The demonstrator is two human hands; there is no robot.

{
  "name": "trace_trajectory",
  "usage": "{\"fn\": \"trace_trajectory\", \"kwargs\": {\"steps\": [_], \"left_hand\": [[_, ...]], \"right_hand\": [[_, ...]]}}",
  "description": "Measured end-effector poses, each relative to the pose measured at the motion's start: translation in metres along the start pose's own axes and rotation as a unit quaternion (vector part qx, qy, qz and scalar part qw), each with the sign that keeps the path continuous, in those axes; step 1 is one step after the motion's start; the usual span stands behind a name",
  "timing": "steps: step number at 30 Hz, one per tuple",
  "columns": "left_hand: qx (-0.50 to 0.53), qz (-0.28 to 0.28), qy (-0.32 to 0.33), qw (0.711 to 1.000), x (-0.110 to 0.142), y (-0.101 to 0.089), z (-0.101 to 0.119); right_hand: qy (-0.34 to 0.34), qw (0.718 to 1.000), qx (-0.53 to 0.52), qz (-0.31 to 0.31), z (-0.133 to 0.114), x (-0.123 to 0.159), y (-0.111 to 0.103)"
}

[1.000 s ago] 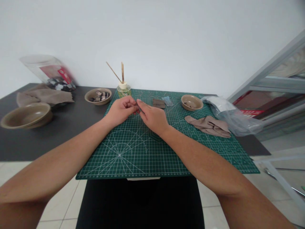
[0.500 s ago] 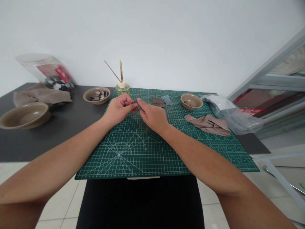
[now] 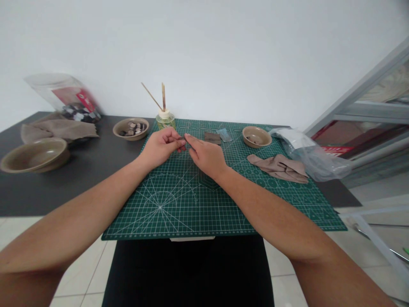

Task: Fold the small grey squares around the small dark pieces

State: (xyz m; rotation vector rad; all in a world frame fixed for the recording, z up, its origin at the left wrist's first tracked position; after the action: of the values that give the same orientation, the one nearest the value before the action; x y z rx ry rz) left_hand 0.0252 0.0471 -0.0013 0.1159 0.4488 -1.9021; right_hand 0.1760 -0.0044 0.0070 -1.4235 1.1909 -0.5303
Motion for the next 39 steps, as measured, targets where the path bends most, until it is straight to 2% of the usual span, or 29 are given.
{"fn": "trace_trajectory", "kwargs": {"steps": [8,15,18,25,39], "left_hand": [[0.038,0.014,0.001,0.999,-0.004,-0.003,-0.001],[0.087,-0.067,-0.022,0.994,-0.002,0.007,-0.008],[0.073,-0.078,-0.015,0.994,-0.002,0.008,-0.008],[-0.010,-0.052,-0.002,0.999,-0.003,0.003,-0.006],[-0.011,-0.077,-0.034,0.996,-0.003,0.004,-0.011]], "right_hand": [[0.038,0.997,-0.053,0.043,0.007,-0.002,0.002],[0.028,0.985,-0.154,0.077,0.013,-0.003,-0.001],[0.038,0.982,-0.172,0.073,0.015,-0.003,-0.001],[0.021,0.963,-0.250,0.098,0.021,-0.004,-0.001],[0.058,0.941,-0.323,0.078,0.030,-0.008,0.008]]}}
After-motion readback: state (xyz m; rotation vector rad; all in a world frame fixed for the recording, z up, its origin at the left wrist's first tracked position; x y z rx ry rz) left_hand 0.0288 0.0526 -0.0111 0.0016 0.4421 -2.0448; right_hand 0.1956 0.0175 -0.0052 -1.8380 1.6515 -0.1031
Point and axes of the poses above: each hand's wrist, its own x-axis away from the middle knuckle, its own y-axis out of the palm, z = x × y, the point moved 5 cm from there along -x, towards the middle knuckle, and after that the axes turned 3 degrees about -z, right-handed, at the moved point
